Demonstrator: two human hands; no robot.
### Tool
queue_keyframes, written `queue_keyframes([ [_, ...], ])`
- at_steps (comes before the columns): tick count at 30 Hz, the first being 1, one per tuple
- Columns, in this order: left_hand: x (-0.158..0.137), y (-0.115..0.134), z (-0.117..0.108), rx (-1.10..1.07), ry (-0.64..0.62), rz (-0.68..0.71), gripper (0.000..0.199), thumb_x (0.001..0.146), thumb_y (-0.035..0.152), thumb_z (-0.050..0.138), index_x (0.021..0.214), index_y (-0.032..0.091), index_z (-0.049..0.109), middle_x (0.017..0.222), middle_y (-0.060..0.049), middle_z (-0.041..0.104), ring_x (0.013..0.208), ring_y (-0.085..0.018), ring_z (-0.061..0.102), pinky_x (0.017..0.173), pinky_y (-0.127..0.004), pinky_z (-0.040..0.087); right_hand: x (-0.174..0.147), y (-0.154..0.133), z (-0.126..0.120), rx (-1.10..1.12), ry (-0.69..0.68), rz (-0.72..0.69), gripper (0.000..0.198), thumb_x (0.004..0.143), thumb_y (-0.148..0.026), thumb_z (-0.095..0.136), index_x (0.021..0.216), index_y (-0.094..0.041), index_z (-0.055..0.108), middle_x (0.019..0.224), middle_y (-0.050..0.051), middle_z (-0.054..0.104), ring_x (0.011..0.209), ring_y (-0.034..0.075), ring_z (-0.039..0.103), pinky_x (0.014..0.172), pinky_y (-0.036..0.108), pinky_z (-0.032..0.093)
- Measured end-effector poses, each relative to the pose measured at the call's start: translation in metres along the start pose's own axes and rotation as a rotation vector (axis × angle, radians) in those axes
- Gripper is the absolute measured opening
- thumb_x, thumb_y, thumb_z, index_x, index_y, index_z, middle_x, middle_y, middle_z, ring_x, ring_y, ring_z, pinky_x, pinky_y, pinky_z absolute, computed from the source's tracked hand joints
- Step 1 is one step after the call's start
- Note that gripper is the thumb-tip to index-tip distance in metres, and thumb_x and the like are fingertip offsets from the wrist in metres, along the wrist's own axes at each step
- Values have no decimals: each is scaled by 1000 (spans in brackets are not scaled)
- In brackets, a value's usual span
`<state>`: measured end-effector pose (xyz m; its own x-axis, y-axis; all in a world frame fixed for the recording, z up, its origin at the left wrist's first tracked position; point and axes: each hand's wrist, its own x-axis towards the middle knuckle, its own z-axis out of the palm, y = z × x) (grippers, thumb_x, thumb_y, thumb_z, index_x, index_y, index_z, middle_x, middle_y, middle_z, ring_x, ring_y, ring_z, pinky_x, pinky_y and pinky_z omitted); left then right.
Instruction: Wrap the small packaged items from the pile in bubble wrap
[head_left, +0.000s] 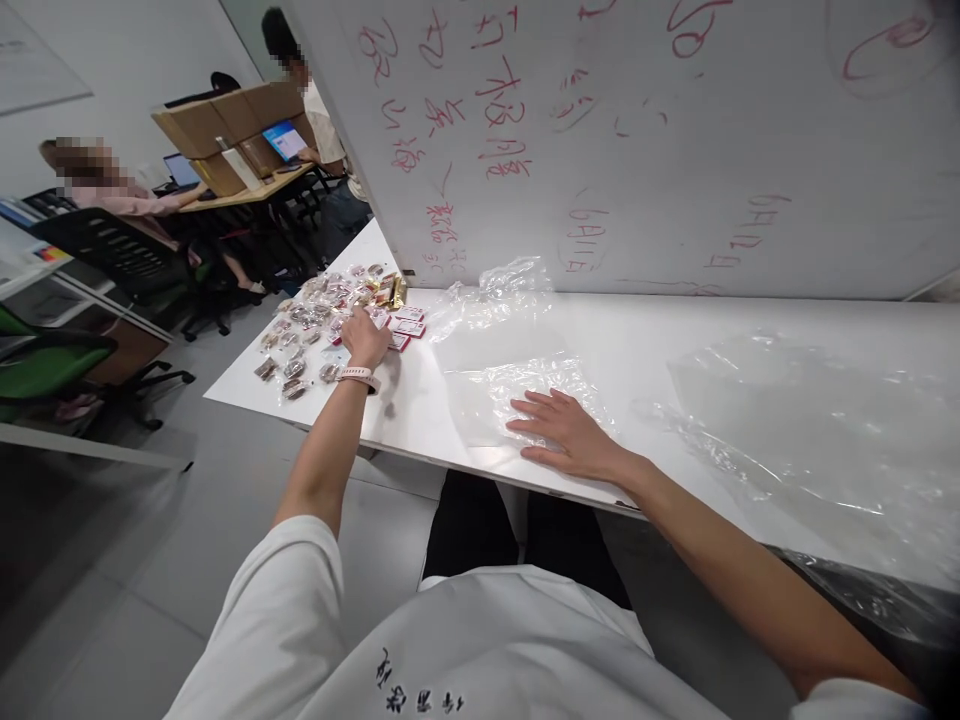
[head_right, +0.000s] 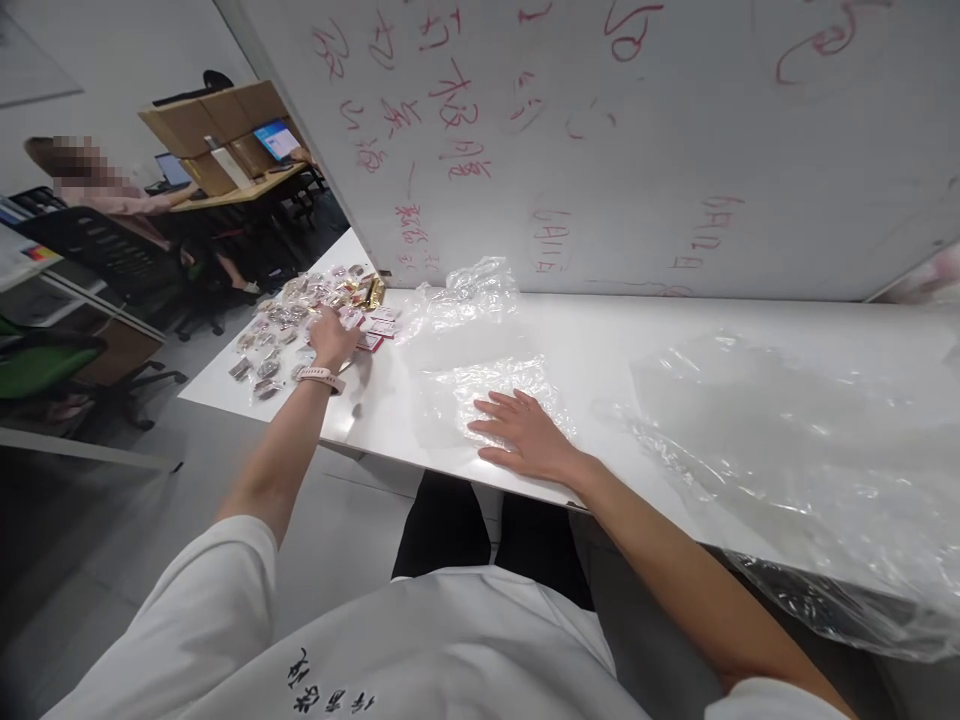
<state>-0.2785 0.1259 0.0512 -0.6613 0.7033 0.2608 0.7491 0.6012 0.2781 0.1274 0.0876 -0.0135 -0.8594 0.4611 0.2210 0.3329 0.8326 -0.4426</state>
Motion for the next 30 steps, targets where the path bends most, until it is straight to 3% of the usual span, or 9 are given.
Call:
queue_keyframes([
  [4,1,19,6,-37,86,105,54,82,22,58,134,12,45,127,-20,62,120,-35,57,101,-48,43,-1,0,0,22,14,-5,40,96,-50,53,133,-37,62,151,-1,48,145,28,36,120,57,24],
  [10,22,27,18,105,-363,475,59,73,13,57,132,18,57,125,-14,66,117,-31,59,97,-38,46,0,-2,-2,14,-6,10,40,97,-49,53,134,-36,61,152,-2,46,146,27,35,120,55,23],
  [14,44,28,19,226,-418,619,63,68,9,57,130,19,60,128,-14,65,119,-33,58,95,-38,45,1,-4,-5,29,-7,15,40,96,-47,54,134,-36,61,152,-1,47,145,27,36,119,56,24],
  [22,59,42,12,315,-577,613,35,58,23,77,93,22,70,97,-9,71,91,-29,66,78,-31,46,0,-3,-4,34,-7,24,39,97,-47,54,134,-36,61,152,-1,47,145,27,36,119,56,25],
  [30,51,44,5,446,-440,623,29,62,27,75,88,16,67,95,-15,70,95,-34,64,79,-34,45,1,-3,-4,40,-7,23,40,97,-47,53,135,-36,61,152,-1,47,145,27,36,119,55,24],
])
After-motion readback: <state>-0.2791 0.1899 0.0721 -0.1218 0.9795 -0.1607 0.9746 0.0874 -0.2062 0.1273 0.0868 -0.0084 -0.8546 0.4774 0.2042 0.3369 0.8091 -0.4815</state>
